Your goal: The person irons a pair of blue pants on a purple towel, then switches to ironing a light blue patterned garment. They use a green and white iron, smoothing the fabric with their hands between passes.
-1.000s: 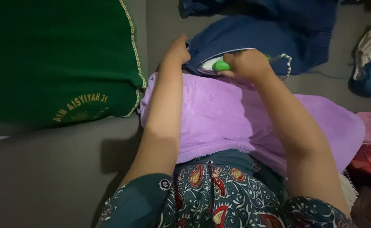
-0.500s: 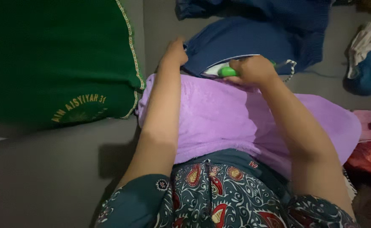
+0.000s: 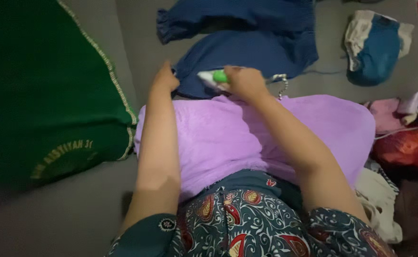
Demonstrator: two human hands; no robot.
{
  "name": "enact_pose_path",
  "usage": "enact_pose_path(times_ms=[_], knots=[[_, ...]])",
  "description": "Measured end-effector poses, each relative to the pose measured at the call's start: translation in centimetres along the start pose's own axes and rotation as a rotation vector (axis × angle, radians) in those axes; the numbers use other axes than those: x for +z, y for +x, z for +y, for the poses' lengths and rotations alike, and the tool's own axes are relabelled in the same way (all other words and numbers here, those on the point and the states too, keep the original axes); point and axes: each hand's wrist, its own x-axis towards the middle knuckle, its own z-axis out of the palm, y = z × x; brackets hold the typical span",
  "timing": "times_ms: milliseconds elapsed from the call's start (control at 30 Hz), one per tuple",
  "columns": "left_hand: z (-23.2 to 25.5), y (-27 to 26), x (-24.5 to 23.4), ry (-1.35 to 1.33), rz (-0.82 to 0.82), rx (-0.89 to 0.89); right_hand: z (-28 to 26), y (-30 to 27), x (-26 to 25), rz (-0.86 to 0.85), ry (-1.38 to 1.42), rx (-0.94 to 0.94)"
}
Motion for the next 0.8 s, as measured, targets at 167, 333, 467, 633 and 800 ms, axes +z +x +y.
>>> enact_pose_path(times_ms=[167, 333, 467, 633, 800], knots=[[8.9, -9.0, -4.4, 0.288, 0.299, 0.173, 6.2, -1.3, 0.0, 0.057, -0.139, 0.342], [13.5, -14.0, 1.4, 0.085, -0.255, 0.725, 8.9, -1.0, 0.3, 0.179, -0.178, 0.47], [13.6, -13.1, 6.9, 0.233, -0.359, 0.848, 8.9, -1.0, 0.4, 0.206, -0.142, 0.459], [16.5, -14.7, 9.6, 0.538, -0.563, 0.577, 8.8, -1.4, 0.4, 0.231, -0.127, 0.444], [20.0, -18.0, 11.7, 0.586, -0.733, 0.221, 9.0, -1.7, 0.2, 0.216, -0.105, 0.434]])
